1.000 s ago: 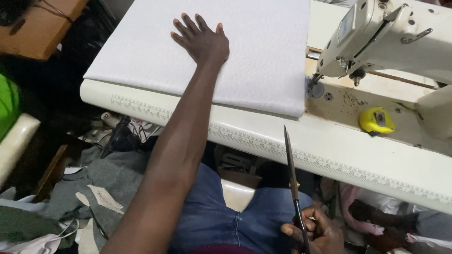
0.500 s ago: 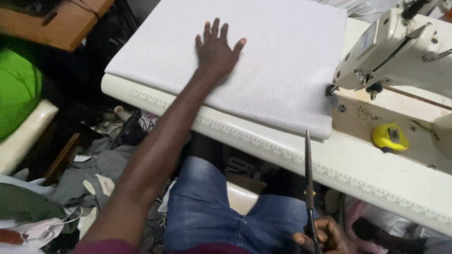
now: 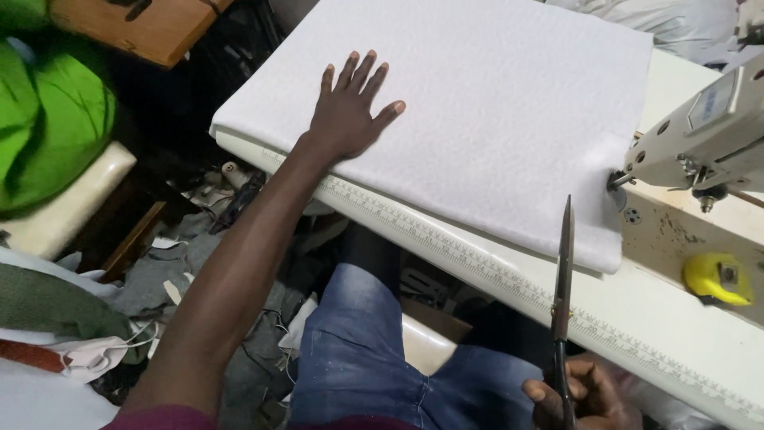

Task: Measuring a piece of white fabric with a tape measure and cutting it to size using large scissors on a sewing table.

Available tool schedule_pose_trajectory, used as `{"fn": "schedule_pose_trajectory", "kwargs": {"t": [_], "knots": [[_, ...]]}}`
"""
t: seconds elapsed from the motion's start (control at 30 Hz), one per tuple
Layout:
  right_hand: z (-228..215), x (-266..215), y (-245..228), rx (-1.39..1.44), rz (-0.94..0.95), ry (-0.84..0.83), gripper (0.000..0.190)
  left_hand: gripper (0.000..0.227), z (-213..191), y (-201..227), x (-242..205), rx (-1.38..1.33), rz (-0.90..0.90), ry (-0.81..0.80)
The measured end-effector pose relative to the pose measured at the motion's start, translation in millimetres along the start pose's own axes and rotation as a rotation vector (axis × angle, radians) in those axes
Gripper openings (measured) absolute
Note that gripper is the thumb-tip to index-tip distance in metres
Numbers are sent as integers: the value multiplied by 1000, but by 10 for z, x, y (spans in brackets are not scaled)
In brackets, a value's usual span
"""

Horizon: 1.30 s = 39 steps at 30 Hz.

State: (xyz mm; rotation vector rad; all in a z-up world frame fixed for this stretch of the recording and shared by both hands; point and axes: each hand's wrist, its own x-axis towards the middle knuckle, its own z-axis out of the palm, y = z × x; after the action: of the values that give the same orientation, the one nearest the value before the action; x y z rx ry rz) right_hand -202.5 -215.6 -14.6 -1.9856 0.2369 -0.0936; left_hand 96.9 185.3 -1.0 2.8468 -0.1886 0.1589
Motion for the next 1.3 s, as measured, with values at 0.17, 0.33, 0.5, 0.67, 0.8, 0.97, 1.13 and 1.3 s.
{"fn": "schedule_pose_trajectory", "kwargs": {"t": [0.17,0.33,0.5,0.67,0.8,0.97,1.13,1.3], "knots": [[-291,162,863,392,-116,-376,51,86,-82,2,-146,-11,4,-40],[-23,-43,195,204,131,-84,33,85,-163,-84,-257,-11,52,-40],[28,-125,-74,261,204,77,41,83,-217,-161,-344,-24,87,-36],[-90,-93,-37,195,247,119,36,80,-269,-320,-367,-12,93,-70],[-316,-109,-65,105,245,200,30,78,-330,-435,-430,-24,141,-31],[-1019,-38,564,-915,257,289,48,80,-447,-557,-498,-10,103,-104],[-1143,-21,740,-789,265,217,47,80,-446,-554,-490,-19,75,-112],[-563,-162,326,-219,308,208,27,77,-482,132,-566,-11,134,-122]]}}
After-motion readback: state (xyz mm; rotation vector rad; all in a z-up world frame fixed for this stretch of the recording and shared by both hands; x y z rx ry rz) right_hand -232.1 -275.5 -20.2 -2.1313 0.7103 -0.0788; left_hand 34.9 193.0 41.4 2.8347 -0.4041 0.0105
